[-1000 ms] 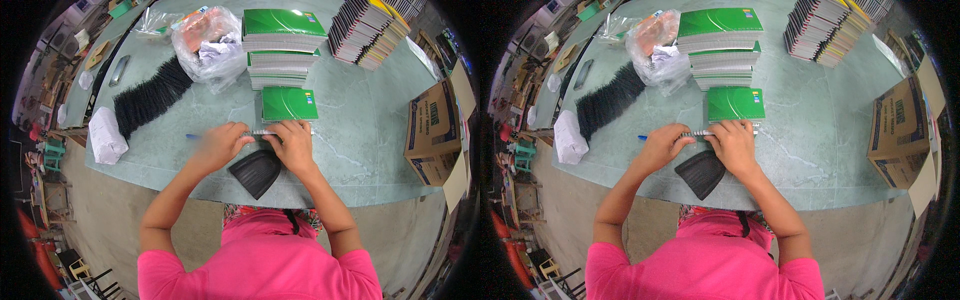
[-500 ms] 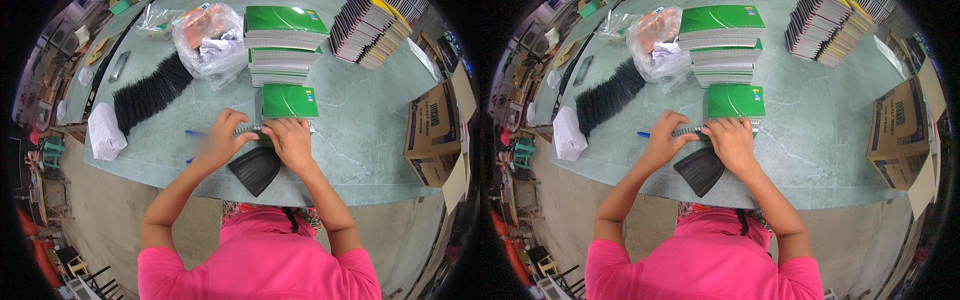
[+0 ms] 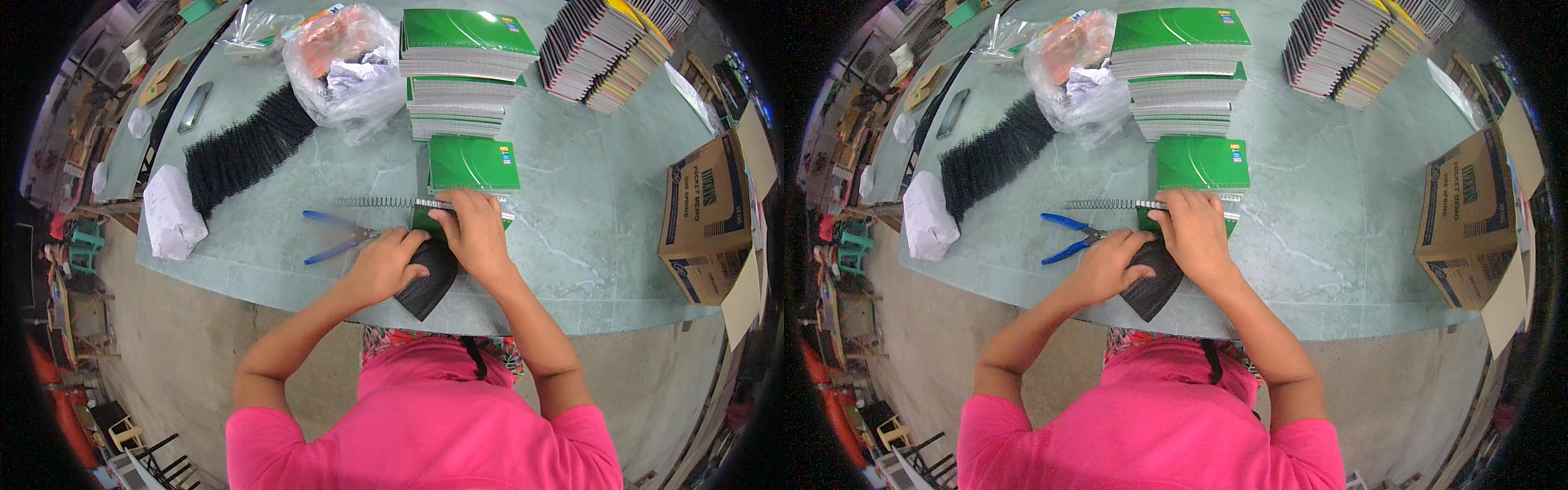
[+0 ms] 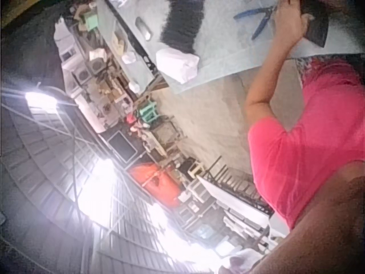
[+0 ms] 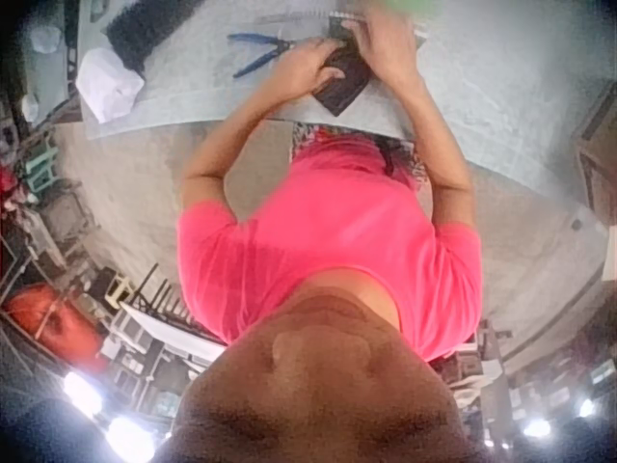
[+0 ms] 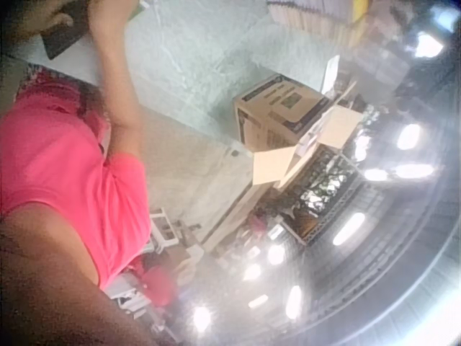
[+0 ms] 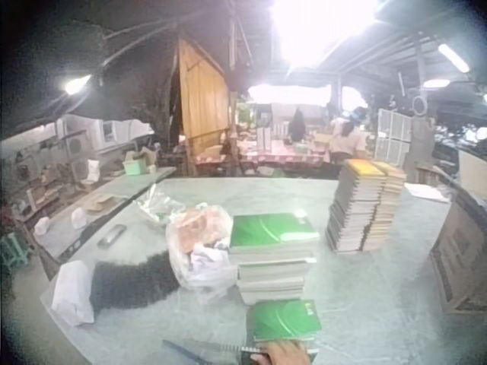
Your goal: The person places stacks of notebooks into a cardboard box and then inserts a wire spiral into a notebook using their hands and a small tool.
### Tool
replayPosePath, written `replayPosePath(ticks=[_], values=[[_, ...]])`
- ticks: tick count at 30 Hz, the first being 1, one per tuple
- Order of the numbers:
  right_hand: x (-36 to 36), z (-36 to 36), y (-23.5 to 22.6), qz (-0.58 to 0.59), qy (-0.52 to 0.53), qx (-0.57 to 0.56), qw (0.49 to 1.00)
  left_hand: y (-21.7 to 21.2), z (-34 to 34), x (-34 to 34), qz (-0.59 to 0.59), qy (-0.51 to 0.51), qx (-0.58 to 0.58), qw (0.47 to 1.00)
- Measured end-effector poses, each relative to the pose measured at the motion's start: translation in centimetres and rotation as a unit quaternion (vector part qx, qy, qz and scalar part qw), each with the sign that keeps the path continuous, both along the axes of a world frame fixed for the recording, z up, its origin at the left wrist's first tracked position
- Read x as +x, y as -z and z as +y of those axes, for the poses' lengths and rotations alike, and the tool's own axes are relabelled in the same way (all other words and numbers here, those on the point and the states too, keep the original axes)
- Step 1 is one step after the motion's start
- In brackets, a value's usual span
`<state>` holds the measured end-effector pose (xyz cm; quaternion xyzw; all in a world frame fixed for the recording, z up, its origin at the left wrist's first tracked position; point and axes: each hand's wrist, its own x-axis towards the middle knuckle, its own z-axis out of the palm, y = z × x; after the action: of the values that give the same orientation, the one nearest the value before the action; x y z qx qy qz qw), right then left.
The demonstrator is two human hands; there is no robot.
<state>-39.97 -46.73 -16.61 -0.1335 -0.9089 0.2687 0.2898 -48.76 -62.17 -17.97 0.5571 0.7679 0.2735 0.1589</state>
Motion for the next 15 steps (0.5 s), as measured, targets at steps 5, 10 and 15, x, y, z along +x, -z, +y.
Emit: replayPosePath(ticks=[5, 10, 15], values=[[0.3, 0.2, 0.5, 0.009, -0.009, -0.010, 1.000, -0.3, -0.2, 0.1, -0.066, -0.038, -0.043, 0.996], [0.6, 0.8, -1.0, -0.018, -0.002, 0.001, 1.000, 0.8, -0.9, -0.6, -0.064, -0.066, 0.043, 0.995], [4.5, 5.9, -0.2, -0.122, -0.013, -0.281, 0.952, -7.5, 0.1, -1.0, 0.071, -0.194, 0.268, 0.941]])
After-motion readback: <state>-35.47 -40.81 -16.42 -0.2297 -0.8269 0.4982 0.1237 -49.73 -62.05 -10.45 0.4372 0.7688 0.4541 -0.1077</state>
